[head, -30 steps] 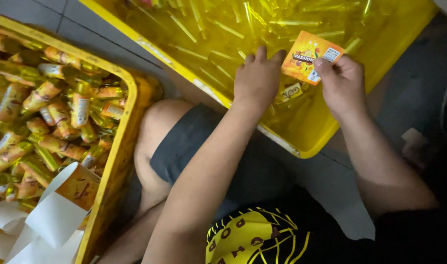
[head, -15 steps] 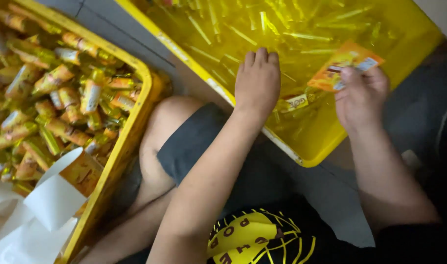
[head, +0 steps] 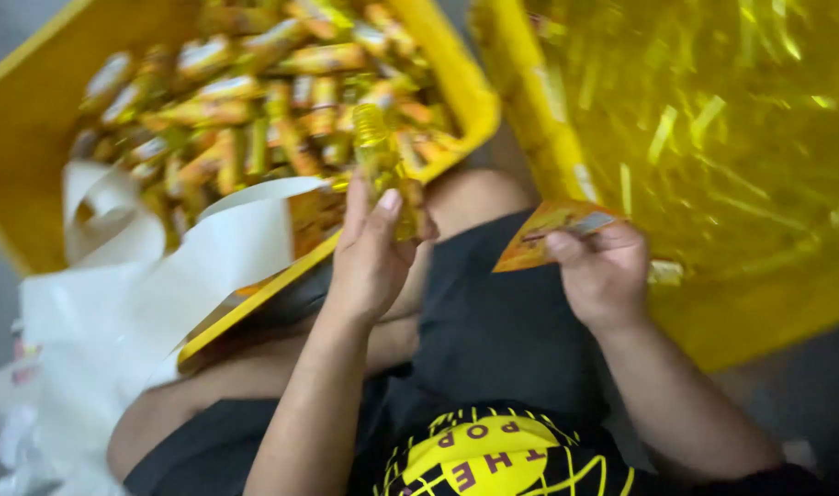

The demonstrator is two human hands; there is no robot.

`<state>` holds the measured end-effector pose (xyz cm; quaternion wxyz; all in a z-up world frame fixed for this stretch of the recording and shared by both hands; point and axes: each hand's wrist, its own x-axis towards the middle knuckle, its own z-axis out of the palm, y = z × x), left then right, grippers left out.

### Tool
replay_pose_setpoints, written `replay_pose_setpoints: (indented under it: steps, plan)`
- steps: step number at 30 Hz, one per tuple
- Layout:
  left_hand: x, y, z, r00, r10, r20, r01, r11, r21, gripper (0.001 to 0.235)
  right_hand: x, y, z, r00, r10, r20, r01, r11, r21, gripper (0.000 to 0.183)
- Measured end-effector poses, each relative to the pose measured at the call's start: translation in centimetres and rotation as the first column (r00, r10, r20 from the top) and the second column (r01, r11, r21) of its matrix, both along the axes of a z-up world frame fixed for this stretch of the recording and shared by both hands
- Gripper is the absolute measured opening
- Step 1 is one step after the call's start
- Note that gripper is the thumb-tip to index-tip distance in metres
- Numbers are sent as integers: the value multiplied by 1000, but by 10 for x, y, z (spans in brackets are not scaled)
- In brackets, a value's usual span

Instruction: The person sits on the floor and applies labels to small yellow bottles. They peel labels from a roll, wrap them around the bottles, and place the labeled bottles into a yellow crate.

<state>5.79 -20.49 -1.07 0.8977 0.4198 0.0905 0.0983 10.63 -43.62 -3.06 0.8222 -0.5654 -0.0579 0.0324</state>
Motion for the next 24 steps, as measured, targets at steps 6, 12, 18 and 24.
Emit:
replay_pose_setpoints:
  steps: [6, 12, 18, 24]
  plan:
    - [-72, 82, 41, 960, 273, 58, -276, 960, 45, 60, 5, 130, 46, 924, 343, 168, -340, 939, -46, 19]
    - [-101, 143, 34, 871, 452, 191, -482, 861, 162, 45, -2, 244, 95, 791, 578, 201, -573, 815, -87, 23]
    - [-102, 177, -1, 822, 542, 176, -565, 816, 125, 47, -7, 290, 55, 761, 630, 150, -632, 774, -42, 17]
    - [-90, 181, -36, 776, 631, -5, -601, 741, 301, 59, 1, 287, 13, 770, 633, 79, -617, 770, -162, 9]
